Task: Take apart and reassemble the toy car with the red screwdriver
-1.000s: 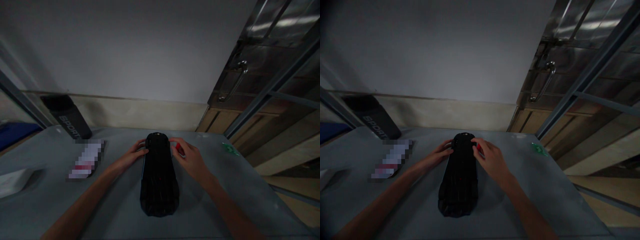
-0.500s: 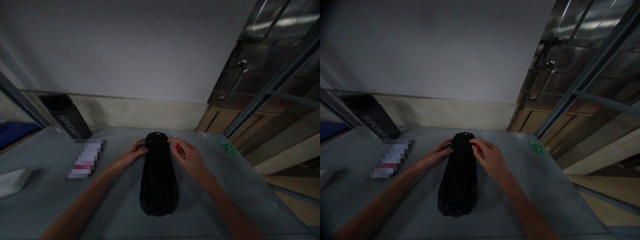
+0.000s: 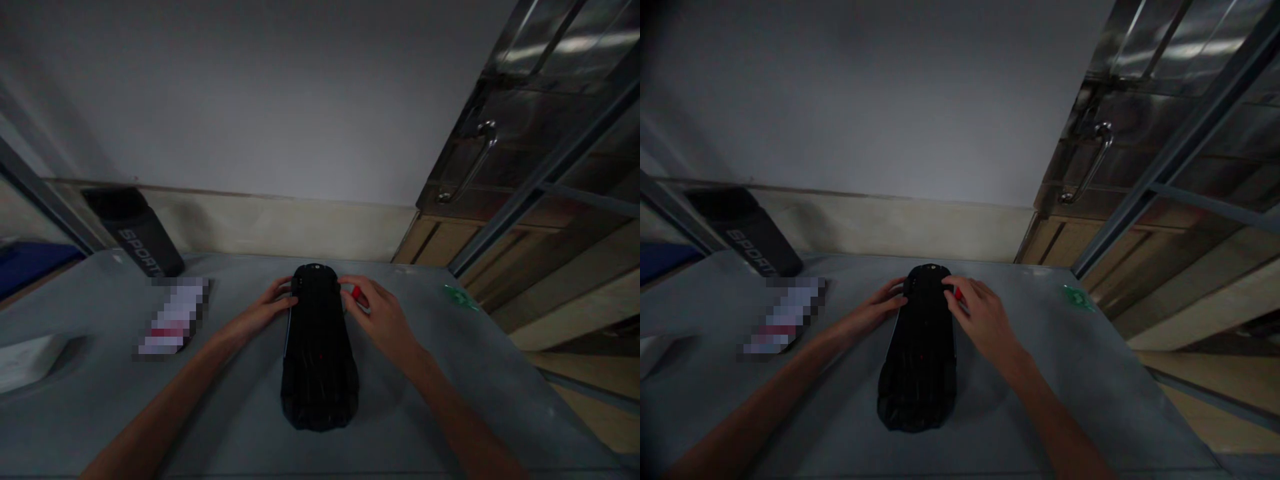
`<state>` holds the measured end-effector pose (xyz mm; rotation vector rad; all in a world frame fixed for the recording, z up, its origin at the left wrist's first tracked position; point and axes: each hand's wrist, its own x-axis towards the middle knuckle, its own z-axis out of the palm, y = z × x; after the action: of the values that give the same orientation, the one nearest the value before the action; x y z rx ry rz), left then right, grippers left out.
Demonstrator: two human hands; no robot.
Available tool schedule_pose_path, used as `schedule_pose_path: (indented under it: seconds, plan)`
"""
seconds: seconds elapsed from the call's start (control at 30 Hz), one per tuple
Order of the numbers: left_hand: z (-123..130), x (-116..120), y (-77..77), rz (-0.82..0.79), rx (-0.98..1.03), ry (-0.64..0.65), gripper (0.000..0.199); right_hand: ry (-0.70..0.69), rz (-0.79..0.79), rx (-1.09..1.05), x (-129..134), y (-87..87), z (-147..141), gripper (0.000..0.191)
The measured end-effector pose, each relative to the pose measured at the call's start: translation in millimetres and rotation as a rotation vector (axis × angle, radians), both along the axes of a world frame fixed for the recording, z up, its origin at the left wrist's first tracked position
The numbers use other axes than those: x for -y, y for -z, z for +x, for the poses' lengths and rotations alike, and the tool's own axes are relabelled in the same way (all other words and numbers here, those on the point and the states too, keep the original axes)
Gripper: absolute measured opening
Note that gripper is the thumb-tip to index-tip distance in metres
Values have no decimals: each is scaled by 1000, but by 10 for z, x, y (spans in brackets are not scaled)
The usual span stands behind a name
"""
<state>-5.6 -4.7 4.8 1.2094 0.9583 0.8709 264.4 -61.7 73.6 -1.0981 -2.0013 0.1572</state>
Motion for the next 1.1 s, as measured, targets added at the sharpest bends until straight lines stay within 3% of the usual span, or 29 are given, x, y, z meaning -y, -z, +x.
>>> schedule_pose_path:
  seconds: [0.23, 0.43, 0.67, 0.83, 1.1]
  plan:
    - [-18, -36, 74, 4, 29, 12, 72, -32, -31, -2, 0, -29, 36, 37]
    - [-13, -46, 80, -3, 36, 1, 76, 43, -40, -5, 23, -55, 10, 28]
    - [-8, -27, 49, -16, 34, -11, 70, -10, -22, 12, 31, -72, 27, 37]
    - [-15, -36, 67, 6, 34, 7, 71, 72, -36, -33, 22, -29, 12, 23]
    - [4, -63, 86, -28, 71, -15, 75, 7, -26, -32, -10, 2, 8, 27]
